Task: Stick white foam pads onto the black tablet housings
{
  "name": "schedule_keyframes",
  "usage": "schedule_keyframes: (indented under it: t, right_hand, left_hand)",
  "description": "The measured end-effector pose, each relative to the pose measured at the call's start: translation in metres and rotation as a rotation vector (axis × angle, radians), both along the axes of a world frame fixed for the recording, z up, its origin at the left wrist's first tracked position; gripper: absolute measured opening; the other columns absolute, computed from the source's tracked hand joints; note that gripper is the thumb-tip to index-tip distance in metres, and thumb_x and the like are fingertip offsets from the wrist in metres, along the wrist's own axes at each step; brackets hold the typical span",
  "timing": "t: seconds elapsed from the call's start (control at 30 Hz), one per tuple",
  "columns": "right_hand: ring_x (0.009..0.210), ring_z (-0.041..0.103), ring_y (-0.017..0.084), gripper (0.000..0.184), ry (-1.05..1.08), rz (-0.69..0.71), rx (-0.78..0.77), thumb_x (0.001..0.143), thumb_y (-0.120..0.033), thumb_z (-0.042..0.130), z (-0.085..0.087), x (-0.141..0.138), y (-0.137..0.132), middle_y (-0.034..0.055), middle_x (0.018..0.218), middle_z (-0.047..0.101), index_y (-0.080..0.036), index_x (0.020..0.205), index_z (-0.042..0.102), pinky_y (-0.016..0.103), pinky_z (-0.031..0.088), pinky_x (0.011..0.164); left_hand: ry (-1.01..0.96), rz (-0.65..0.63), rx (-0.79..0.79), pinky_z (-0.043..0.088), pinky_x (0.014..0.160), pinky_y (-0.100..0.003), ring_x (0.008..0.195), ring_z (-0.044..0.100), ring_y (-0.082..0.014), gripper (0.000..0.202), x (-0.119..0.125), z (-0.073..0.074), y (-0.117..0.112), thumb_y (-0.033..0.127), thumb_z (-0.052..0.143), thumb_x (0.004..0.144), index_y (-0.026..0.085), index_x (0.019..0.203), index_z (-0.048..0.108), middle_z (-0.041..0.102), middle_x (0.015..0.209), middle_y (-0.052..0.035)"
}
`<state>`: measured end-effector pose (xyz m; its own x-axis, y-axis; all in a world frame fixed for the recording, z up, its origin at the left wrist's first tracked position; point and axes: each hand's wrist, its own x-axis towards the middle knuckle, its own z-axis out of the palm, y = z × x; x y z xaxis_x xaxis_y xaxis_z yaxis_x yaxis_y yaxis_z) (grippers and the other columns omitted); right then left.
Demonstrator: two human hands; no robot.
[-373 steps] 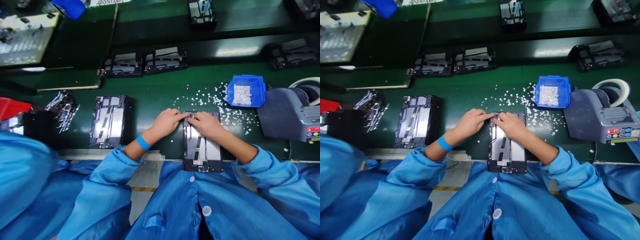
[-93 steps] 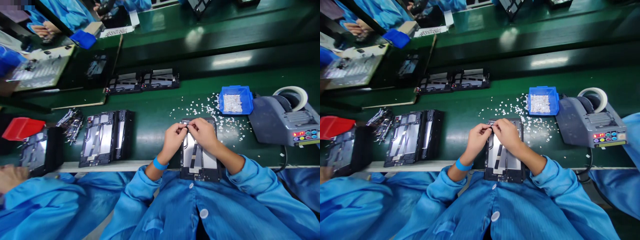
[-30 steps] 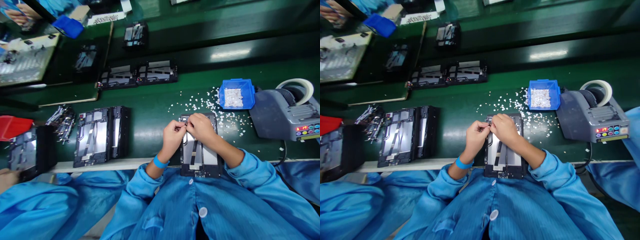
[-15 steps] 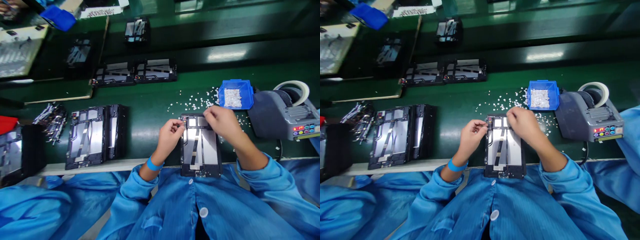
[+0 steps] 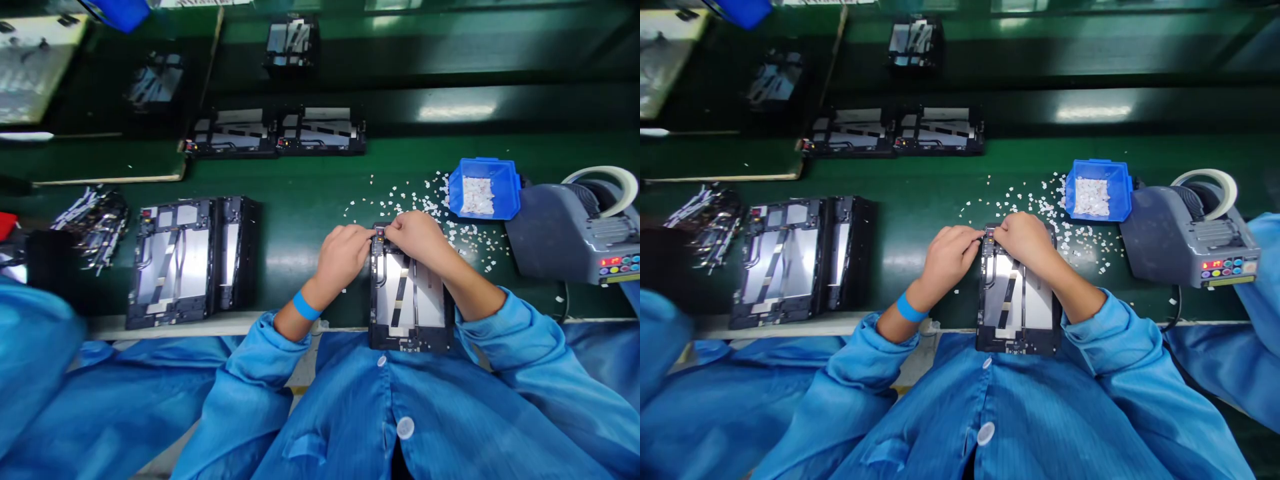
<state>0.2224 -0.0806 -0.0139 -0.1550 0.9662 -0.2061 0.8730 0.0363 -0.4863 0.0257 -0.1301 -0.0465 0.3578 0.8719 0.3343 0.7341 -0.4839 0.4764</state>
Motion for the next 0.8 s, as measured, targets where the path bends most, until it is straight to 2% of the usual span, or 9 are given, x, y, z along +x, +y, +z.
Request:
schedule_keyframes:
  t: [0.3, 0.47, 0.57, 0.67, 0.73, 0.8]
  right_hand:
    - [0.060, 0.050, 0.016, 0.025, -0.042, 0.013, -0.045, 0.086, -0.028, 0.063, 0.002, 0.000, 0.004, 0.0038, 0.061, 0.060, -0.019, 0.064, 0.067, 0.030, 0.030, 0.060]
    - [0.064, 0.053, 0.016, 0.025, -0.012, 0.064, 0.014, 0.091, -0.030, 0.062, 0.000, 0.006, -0.001, 0.0037, 0.067, 0.064, -0.018, 0.069, 0.068, 0.030, 0.032, 0.063]
    - [0.077, 0.061, 0.018, 0.018, 0.091, 0.101, 0.143, 0.095, -0.027, 0.059, -0.008, 0.017, -0.014, 0.0044, 0.083, 0.071, -0.018, 0.090, 0.074, 0.030, 0.040, 0.071]
    - [0.097, 0.063, 0.021, 0.030, 0.141, 0.274, 0.310, 0.101, -0.021, 0.051, -0.021, 0.029, -0.029, 0.0085, 0.103, 0.072, -0.017, 0.119, 0.075, 0.032, 0.046, 0.087]
    - [0.098, 0.060, 0.022, 0.039, 0.057, 0.411, 0.378, 0.105, -0.019, 0.045, -0.028, 0.033, -0.039, 0.0099, 0.105, 0.069, -0.019, 0.132, 0.072, 0.034, 0.046, 0.091]
    - [0.093, 0.056, 0.023, 0.043, -0.080, 0.485, 0.416, 0.106, -0.018, 0.044, -0.032, 0.033, -0.045, 0.0100, 0.101, 0.066, -0.022, 0.140, 0.069, 0.034, 0.046, 0.085]
  left_hand:
    - [0.247, -0.036, 0.024, 0.042, 0.079, -0.040, 0.094, 0.058, -0.0262, 0.036, -0.002, 0.000, 0.002, 0.023, 0.049, 0.106, 0.024, 0.134, 0.071, 0.074, 0.117, -0.0101]
    - [0.383, -0.106, 0.030, 0.040, 0.074, -0.042, 0.094, 0.056, -0.0288, 0.038, -0.002, 0.009, 0.005, 0.020, 0.048, 0.105, 0.023, 0.138, 0.068, 0.070, 0.115, -0.0144]
    - [0.409, -0.177, 0.025, 0.039, 0.074, -0.041, 0.093, 0.055, -0.0286, 0.034, -0.004, 0.016, 0.011, 0.021, 0.048, 0.105, 0.022, 0.131, 0.071, 0.068, 0.107, -0.0141]
    - [0.396, -0.208, 0.005, 0.038, 0.074, -0.039, 0.090, 0.055, -0.0270, 0.033, -0.007, 0.017, 0.018, 0.022, 0.050, 0.106, 0.025, 0.129, 0.073, 0.068, 0.104, -0.0115]
    - [0.375, -0.199, -0.027, 0.038, 0.074, -0.038, 0.089, 0.055, -0.0261, 0.036, -0.011, 0.015, 0.020, 0.020, 0.049, 0.105, 0.027, 0.132, 0.072, 0.069, 0.105, -0.0103]
    - [0.348, -0.186, -0.064, 0.041, 0.076, -0.037, 0.089, 0.055, -0.0252, 0.040, -0.014, 0.014, 0.021, 0.019, 0.048, 0.104, 0.028, 0.135, 0.072, 0.069, 0.106, -0.0101]
